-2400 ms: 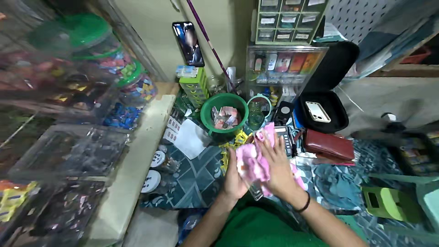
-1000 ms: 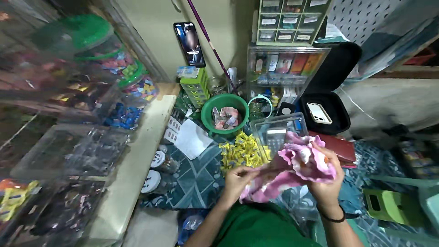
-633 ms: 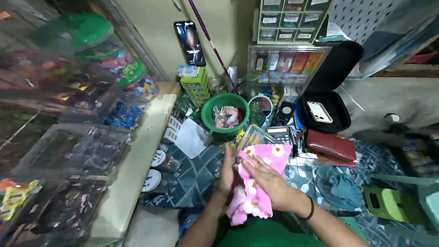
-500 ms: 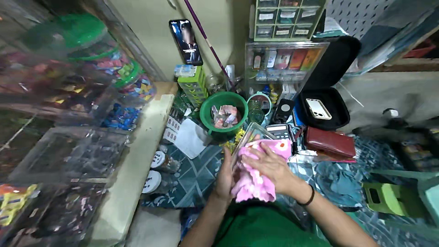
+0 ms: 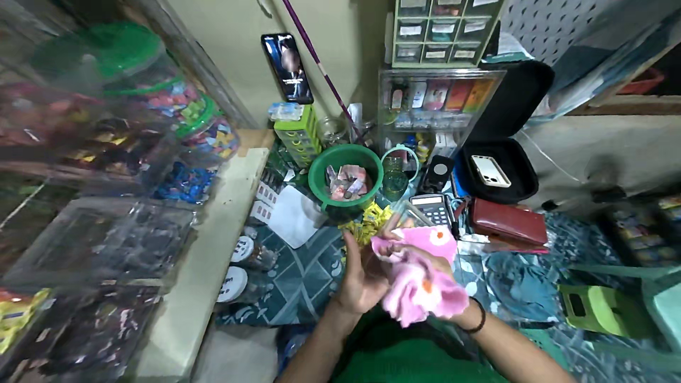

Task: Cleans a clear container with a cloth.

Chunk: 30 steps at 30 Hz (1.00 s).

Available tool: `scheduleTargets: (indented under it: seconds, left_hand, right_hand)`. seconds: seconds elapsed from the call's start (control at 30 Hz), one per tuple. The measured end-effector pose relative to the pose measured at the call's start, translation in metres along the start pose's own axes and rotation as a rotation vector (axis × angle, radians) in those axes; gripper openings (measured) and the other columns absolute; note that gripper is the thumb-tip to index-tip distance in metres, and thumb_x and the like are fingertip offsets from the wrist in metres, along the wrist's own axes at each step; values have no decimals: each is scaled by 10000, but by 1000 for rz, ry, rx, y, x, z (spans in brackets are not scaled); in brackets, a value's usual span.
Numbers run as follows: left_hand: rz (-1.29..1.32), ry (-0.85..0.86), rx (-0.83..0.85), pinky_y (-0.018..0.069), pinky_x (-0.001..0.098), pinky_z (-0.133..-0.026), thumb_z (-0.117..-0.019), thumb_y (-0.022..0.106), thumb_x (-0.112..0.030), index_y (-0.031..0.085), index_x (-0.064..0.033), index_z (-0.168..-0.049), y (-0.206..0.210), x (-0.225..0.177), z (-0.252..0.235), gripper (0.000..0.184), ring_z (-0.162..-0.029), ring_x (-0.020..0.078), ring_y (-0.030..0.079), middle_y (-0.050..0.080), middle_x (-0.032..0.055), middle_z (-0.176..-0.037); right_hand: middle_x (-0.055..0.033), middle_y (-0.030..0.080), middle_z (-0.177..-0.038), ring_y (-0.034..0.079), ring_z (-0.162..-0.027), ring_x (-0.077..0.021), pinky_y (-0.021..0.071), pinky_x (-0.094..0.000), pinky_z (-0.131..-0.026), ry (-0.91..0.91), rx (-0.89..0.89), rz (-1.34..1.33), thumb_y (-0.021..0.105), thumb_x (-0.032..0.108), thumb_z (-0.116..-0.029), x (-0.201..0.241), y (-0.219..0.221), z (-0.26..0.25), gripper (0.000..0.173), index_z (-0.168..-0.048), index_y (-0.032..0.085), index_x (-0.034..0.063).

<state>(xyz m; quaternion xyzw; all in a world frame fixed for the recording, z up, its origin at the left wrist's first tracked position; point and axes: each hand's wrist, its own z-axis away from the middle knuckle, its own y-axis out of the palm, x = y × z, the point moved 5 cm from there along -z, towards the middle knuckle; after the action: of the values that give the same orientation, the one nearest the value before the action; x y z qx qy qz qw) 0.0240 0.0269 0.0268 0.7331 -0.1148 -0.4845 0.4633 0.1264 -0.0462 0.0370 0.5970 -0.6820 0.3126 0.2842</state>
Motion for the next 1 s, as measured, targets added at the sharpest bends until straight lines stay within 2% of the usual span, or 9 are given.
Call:
scheduleTargets:
  seconds: [0.13, 0.23, 0.37, 0.5, 0.6, 0.7, 0.83, 0.93, 1.0]
  left_hand:
    - [-85, 106, 53, 529, 254, -985, -988, 413, -643, 698, -276, -1248, 5, 2, 8, 532, -1118, 18, 655, 719, -73, -1197]
    - [-186, 34, -57, 572, 274, -907, -906, 551, -663, 660, -237, -1215, 7, 12, 5, 537, -1025, 43, 687, 731, -79, -1101]
    - [-325, 32, -25, 551, 392, -991, -982, 613, -453, 316, -4, -1508, 0, 20, 11, 753, -1238, 160, 608, 585, 30, -1396]
    - [-236, 14, -111, 593, 302, -887, -873, 598, -660, 671, -216, -1183, -4, 14, 12, 546, -994, 70, 707, 743, -57, -1071]
    - [-260, 24, -76, 585, 247, -868, -846, 569, -718, 729, -295, -1099, -4, 15, 14, 518, -948, 7, 704, 754, -102, -1007]
    - [-352, 65, -80, 576, 320, -938, -909, 620, -572, 613, -194, -1240, -3, 23, 14, 503, -1052, 62, 685, 720, -75, -1132]
    - [-395, 90, 64, 516, 378, -1046, -995, 587, -435, 259, 16, -1552, 6, 28, 11, 788, -1323, 149, 543, 460, 46, -1541]
    - [-389, 6, 175, 488, 433, -1094, -1002, 631, -272, 360, 24, -1513, 3, 27, 14, 650, -1321, 201, 553, 526, 81, -1481]
    - [-488, -98, 190, 530, 340, -1014, -941, 675, -169, 625, -82, -1262, 1, 25, 21, 337, -1152, 89, 644, 689, -35, -1224]
  right_hand:
    - [-62, 692, -1245, 494, -1389, -252, 199, -478, -1239, -304, 47, 687, 312, 302, -1083, -1, 16, -20, 365, -1223, 609, 141]
    - [-72, 726, -1110, 580, -1299, -230, 265, -495, -1219, -245, -81, 800, 412, 322, -1056, -10, -7, -32, 312, -1086, 651, 124]
    - [-183, 717, -1176, 550, -1346, -357, 265, -602, -1222, -51, -229, 720, 575, 192, -915, -24, -40, -43, 328, -1111, 679, -50]
    - [-166, 719, -1140, 553, -1325, -359, 278, -551, -1217, -160, -53, 717, 514, 296, -1001, -14, -3, -27, 315, -1085, 661, 29]
    - [-85, 740, -1112, 564, -1328, -265, 210, -484, -1243, -248, 34, 744, 446, 346, -1018, -11, 14, -17, 340, -1098, 656, 90]
    - [-92, 742, -1129, 583, -1304, -307, 288, -579, -1202, -141, -170, 821, 505, 385, -1012, -17, -15, -21, 340, -1083, 690, 109]
    - [-178, 720, -1077, 694, -1038, -239, 573, -398, -895, 79, -407, 783, 633, 266, -892, -20, -47, -24, 394, -1114, 670, -58]
    - [-157, 741, -973, 716, -926, -170, 585, -308, -848, -4, -348, 827, 624, 282, -929, -9, -50, -25, 371, -1068, 683, -57]
    - [-139, 727, -870, 705, -827, -202, 584, -316, -773, -156, -210, 888, 571, 279, -974, 3, -38, -24, 315, -1019, 702, -4]
